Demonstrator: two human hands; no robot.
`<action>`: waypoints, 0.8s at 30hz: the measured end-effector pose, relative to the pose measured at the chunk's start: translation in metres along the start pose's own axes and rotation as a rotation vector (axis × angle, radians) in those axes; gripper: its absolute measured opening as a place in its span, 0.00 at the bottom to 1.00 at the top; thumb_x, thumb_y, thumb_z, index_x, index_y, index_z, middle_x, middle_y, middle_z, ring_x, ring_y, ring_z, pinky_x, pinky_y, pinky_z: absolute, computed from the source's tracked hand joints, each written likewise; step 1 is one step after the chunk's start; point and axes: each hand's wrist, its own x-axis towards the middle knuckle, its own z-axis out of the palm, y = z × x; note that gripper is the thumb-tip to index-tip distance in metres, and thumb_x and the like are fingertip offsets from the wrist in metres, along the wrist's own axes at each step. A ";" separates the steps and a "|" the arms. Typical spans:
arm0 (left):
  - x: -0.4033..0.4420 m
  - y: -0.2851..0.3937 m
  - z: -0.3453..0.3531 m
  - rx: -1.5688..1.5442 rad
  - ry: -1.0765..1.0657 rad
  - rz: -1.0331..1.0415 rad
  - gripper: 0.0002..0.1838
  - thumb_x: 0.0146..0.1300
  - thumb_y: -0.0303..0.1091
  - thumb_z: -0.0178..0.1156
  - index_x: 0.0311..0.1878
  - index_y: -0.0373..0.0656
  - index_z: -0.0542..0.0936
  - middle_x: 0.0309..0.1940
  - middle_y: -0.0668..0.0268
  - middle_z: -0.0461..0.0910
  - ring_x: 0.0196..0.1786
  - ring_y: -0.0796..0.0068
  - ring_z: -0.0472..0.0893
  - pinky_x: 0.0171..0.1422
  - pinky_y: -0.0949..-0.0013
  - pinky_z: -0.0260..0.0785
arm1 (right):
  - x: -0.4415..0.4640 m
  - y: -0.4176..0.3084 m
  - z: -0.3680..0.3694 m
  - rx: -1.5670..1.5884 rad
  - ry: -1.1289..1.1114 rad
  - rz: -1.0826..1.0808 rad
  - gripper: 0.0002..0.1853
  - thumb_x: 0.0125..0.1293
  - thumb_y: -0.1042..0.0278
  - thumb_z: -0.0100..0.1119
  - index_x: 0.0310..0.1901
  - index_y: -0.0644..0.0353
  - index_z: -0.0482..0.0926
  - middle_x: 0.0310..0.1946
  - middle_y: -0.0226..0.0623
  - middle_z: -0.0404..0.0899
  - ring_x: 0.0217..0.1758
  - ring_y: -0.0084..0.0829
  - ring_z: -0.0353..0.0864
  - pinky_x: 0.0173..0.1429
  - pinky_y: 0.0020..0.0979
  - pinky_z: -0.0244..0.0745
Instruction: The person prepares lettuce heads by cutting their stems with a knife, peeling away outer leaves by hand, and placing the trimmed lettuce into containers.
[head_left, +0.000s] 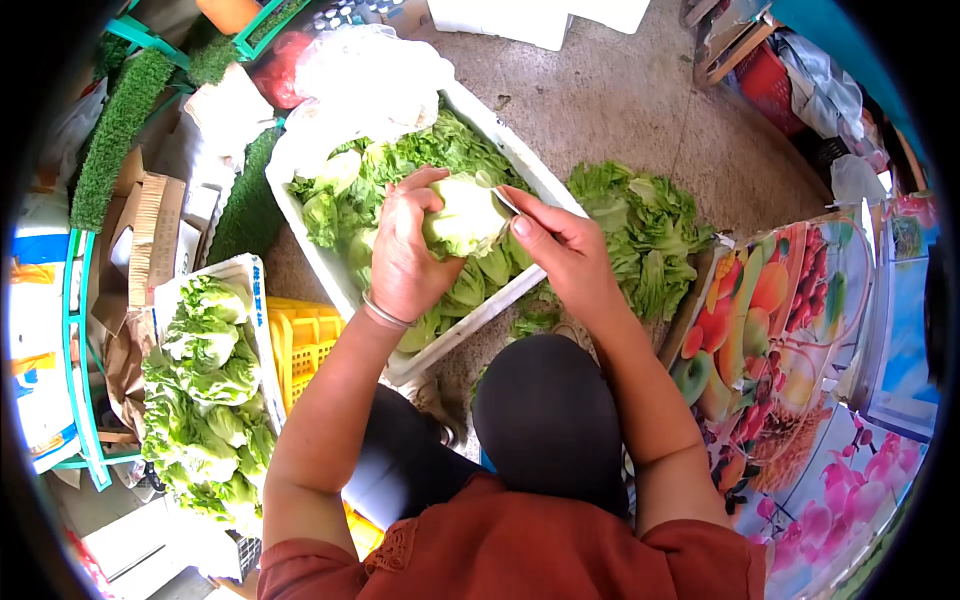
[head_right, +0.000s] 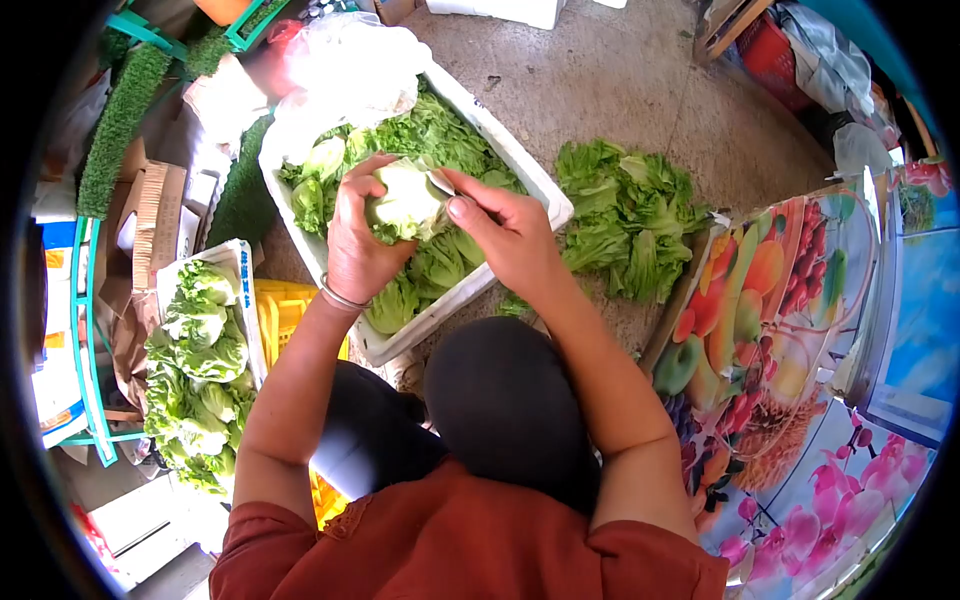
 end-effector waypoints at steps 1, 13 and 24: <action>0.000 0.000 -0.001 0.000 -0.002 0.000 0.31 0.29 0.21 0.68 0.40 0.44 0.63 0.49 0.56 0.71 0.53 0.55 0.70 0.60 0.53 0.58 | 0.000 0.003 0.000 0.001 0.002 0.001 0.18 0.64 0.67 0.52 0.53 0.67 0.71 0.26 0.24 0.72 0.28 0.11 0.64 0.31 0.15 0.61; 0.006 -0.003 0.000 -0.285 0.090 -0.224 0.35 0.31 0.20 0.68 0.43 0.43 0.58 0.41 0.58 0.68 0.46 0.67 0.71 0.53 0.68 0.65 | 0.001 0.053 -0.052 1.056 0.640 0.421 0.18 0.66 0.61 0.47 0.57 0.54 0.68 0.15 0.21 0.59 0.16 0.14 0.57 0.17 0.17 0.51; 0.007 -0.011 -0.003 -0.572 -0.148 -0.451 0.33 0.35 0.26 0.68 0.45 0.42 0.60 0.38 0.64 0.67 0.44 0.75 0.68 0.52 0.73 0.62 | 0.018 0.003 -0.007 -0.316 -0.059 -0.333 0.23 0.63 0.62 0.52 0.61 0.51 0.65 0.31 0.30 0.78 0.26 0.19 0.70 0.34 0.22 0.67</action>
